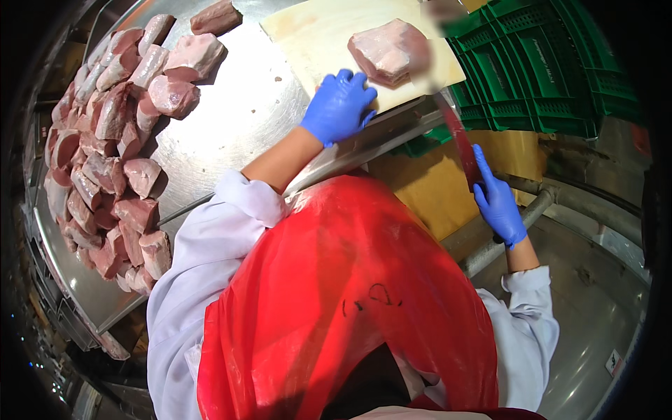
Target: The person cuts large pieces of raw meat into smaller portions using a knife on a cutting board. The cut pieces are placed into a green crate while the person continues to trim and portion additional meat.
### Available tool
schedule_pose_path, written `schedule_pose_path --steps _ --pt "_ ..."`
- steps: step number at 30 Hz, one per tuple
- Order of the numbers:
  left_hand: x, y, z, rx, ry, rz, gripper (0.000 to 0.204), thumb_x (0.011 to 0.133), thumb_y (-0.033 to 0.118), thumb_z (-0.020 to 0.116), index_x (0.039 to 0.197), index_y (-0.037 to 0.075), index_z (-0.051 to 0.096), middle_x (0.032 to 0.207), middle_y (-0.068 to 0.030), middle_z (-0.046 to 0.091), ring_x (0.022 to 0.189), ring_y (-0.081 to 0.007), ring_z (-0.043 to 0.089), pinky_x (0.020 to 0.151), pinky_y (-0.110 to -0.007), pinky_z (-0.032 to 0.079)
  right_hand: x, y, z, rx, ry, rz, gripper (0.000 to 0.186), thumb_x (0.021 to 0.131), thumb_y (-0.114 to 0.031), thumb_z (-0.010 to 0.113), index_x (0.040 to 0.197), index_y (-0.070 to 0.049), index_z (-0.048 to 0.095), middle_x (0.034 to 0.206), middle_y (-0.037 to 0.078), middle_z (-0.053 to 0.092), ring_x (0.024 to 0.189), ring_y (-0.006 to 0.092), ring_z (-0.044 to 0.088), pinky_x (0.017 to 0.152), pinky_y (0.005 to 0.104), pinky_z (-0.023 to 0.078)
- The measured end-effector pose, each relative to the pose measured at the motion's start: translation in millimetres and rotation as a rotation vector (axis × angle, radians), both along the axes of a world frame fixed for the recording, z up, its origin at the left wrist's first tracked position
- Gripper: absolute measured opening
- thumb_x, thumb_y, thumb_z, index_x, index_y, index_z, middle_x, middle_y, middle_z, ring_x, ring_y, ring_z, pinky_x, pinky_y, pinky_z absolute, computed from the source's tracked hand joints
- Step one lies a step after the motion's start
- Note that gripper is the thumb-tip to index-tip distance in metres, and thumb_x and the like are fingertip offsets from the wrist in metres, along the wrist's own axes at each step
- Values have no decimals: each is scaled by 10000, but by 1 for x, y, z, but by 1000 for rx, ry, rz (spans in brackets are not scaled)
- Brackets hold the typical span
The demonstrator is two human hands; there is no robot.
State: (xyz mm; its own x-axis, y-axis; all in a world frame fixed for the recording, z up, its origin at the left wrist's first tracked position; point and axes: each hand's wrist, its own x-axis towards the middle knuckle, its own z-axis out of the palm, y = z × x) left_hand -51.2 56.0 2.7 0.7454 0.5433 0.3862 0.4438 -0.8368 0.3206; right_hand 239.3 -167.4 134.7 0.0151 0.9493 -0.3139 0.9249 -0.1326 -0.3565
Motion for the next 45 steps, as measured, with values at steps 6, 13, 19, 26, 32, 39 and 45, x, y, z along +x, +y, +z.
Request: schedule_pose_path --steps 6,13,19,26,32,39,45 --pt "-7 18 -16 -195 -68 156 116 813 102 629 916 51 635 873 -188 631 818 -393 617 730 -450 535 29 -27 -32 84 472 -502 797 945 0 495 1623 -235 148 707 25 588 556 56 490 516 245 470" --pt "-6 33 75 -1681 -1112 308 246 981 333 578 985 92 625 856 -33 636 754 -173 594 655 -317 471 99 -46 -81 235 821 -692 782 958 1 498 1625 -217 153 744 29 588 562 64 505 531 236 460" --pt "101 48 136 -1644 -1226 -12 236 1008 232 502 1082 31 602 986 -100 643 881 -254 616 765 -411 503 165 -32 -95 299 860 -671 760 970 4 494 1622 -215 172 764 38 591 565 68 505 532 238 465" --pt "301 65 27 -763 -728 336 465 991 402 583 1189 -15 635 1055 -120 691 1010 -227 620 905 -355 489 209 23 -105 348 985 -498 764 971 -2 530 1619 -172 162 836 58 616 569 70 519 496 222 466" --pt "150 87 39 -471 -727 477 390 1029 304 543 1333 62 585 1246 -94 652 1135 -195 603 994 -328 451 209 49 -140 351 1202 -566 511 964 27 545 1437 -14 355 942 91 612 634 106 591 478 228 487" --pt "18 102 14 -622 -757 675 542 999 415 586 1377 32 526 1379 -137 564 1285 -292 534 1025 -390 447 153 111 -124 310 1366 -370 480 957 33 556 1404 -7 384 945 88 606 662 111 608 475 222 495" --pt "95 63 27 -258 -90 602 979 682 537 874 1419 19 489 1374 -230 554 1283 -357 535 1093 -432 428 144 130 -119 300 1419 -345 438 963 18 555 1377 -6 415 919 75 604 623 104 583 481 227 479"
